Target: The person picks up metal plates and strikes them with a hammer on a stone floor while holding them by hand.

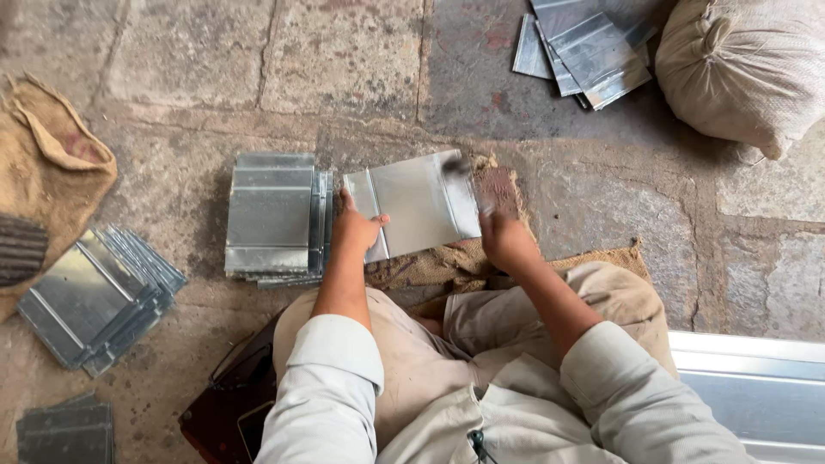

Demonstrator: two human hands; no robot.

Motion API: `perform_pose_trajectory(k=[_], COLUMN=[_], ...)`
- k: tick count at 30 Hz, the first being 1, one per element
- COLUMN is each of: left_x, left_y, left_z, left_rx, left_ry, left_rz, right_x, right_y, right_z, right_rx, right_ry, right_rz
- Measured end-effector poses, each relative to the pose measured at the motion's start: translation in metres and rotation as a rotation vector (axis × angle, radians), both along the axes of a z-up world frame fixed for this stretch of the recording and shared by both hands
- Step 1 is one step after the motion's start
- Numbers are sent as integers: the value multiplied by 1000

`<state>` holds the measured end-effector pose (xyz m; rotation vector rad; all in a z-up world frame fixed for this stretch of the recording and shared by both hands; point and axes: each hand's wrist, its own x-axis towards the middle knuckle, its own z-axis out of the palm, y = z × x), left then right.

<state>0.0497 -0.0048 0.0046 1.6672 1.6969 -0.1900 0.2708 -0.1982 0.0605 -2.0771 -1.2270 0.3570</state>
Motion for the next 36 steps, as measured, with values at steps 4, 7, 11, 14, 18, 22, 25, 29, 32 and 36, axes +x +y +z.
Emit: perform_pose_trajectory(k=[4,7,11,14,18,22,25,29,32,36], left_x=[-3,-3,-7,-5,-5,-5,-9,-6,-5,-4], left_y=[1,5,-2,2,1,2,-3,-4,-2,-1], left_z=[-9,-21,-27,-24,-26,-28,-25,-16,-13,-21], left_rx=[46,82,95,75,4,274,109,119,123,115], left_ry=[-1,-22,-38,-49,-5,-132,-78,-93,-97,-82], left_rz=[-48,-52,-47,-40,-11,-36,13,18,18,25], right_x=[15,31,47,41,9,7,22,41,49,27], right_y=[1,-3,-8,-7,-13,-10,-7,-19,-19,-18], right_z=[32,91,136,103,0,-36,11,105,126,61], right_rx=[-305,-48,822,1170,365,-245,-225,255,841,1198], right_ry=[73,169,172,193,-91,-86,43,234,248,193], right_rz=[-73,-74,238,260,-67,-91,-168,-51,200,203])
